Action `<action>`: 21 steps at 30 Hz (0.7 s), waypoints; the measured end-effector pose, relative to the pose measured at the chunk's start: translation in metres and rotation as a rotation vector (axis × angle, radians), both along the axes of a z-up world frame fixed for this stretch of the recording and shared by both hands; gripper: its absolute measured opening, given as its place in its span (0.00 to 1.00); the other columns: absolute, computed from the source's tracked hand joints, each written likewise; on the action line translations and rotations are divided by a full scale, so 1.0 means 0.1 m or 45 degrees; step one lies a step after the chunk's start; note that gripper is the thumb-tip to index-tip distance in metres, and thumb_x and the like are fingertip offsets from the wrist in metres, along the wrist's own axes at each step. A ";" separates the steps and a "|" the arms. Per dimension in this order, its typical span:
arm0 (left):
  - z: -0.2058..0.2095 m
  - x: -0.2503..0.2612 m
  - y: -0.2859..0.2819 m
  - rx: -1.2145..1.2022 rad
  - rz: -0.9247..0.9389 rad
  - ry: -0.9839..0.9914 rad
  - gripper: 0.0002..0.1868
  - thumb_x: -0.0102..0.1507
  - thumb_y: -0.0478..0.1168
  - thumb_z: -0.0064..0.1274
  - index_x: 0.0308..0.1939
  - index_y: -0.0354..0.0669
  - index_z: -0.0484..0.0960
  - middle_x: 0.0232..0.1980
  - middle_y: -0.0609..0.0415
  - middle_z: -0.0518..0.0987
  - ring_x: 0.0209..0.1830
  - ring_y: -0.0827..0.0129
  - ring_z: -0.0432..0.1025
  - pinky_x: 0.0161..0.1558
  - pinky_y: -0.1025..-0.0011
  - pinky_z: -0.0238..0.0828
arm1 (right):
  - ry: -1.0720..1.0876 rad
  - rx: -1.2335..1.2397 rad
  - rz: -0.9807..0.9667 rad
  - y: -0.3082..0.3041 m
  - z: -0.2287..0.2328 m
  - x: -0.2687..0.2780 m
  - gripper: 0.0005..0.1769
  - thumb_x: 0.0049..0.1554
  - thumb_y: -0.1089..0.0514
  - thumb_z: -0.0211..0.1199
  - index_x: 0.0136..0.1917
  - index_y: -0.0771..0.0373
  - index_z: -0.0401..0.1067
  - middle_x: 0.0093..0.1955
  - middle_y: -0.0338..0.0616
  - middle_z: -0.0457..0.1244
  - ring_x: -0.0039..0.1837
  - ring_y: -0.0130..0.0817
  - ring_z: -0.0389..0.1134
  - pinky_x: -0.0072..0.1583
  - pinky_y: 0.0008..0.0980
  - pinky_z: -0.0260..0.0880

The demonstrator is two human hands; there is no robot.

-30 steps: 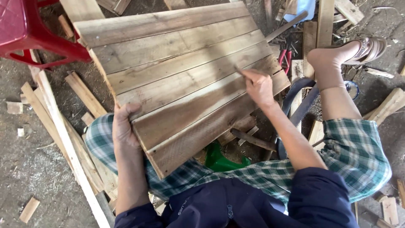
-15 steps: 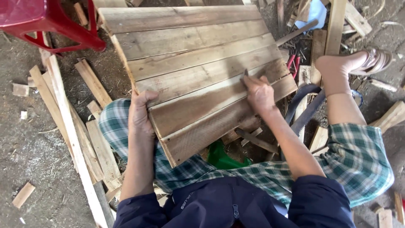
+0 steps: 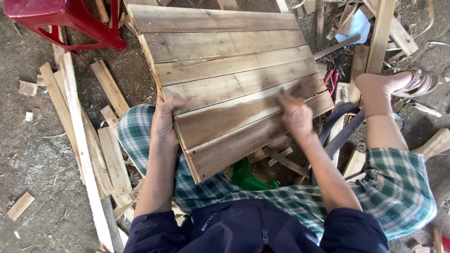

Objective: A person is manually sanding a wooden panel made of several slats using a piece of sandpaper in a workshop environment.

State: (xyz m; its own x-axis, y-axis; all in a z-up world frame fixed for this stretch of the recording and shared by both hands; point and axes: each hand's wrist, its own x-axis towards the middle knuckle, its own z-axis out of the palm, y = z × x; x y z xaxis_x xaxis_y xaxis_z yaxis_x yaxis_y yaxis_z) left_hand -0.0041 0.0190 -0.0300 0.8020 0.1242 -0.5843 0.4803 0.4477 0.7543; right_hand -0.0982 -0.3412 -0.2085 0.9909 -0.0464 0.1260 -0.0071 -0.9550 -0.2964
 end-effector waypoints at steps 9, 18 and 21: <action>-0.25 0.02 0.17 0.062 -0.056 0.058 0.31 0.47 0.26 0.56 0.52 0.55 0.78 0.42 0.54 0.80 0.36 0.62 0.80 0.39 0.65 0.81 | 0.148 0.200 0.584 0.53 1.15 -0.18 0.29 0.39 0.68 0.68 0.56 0.52 0.82 0.50 0.47 0.73 0.46 0.49 0.72 0.48 0.47 0.77; -0.54 0.05 0.38 0.016 -0.091 0.001 0.35 0.46 0.26 0.55 0.58 0.54 0.79 0.47 0.48 0.82 0.41 0.55 0.83 0.45 0.59 0.82 | -0.108 2.163 -0.828 -0.86 0.53 -0.51 0.11 0.54 0.69 0.65 0.42 0.52 0.73 0.37 0.32 0.63 0.40 0.25 0.66 0.52 0.30 0.78; -0.85 0.14 0.63 0.021 -0.141 0.028 0.34 0.48 0.27 0.55 0.59 0.55 0.78 0.48 0.50 0.83 0.42 0.57 0.83 0.45 0.62 0.82 | -0.140 2.491 -0.693 -0.97 0.56 -0.52 0.10 0.57 0.63 0.69 0.51 0.53 0.72 0.43 0.50 0.68 0.43 0.37 0.73 0.47 0.33 0.80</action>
State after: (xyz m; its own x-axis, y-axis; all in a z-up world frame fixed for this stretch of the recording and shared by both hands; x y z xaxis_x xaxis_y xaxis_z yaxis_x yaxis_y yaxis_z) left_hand 0.0099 0.0817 -0.1152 0.7984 0.0455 -0.6004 0.5424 0.3786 0.7500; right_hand -0.1501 -0.4382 -0.1520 0.8236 -0.3972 -0.4049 -0.0383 0.6733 -0.7384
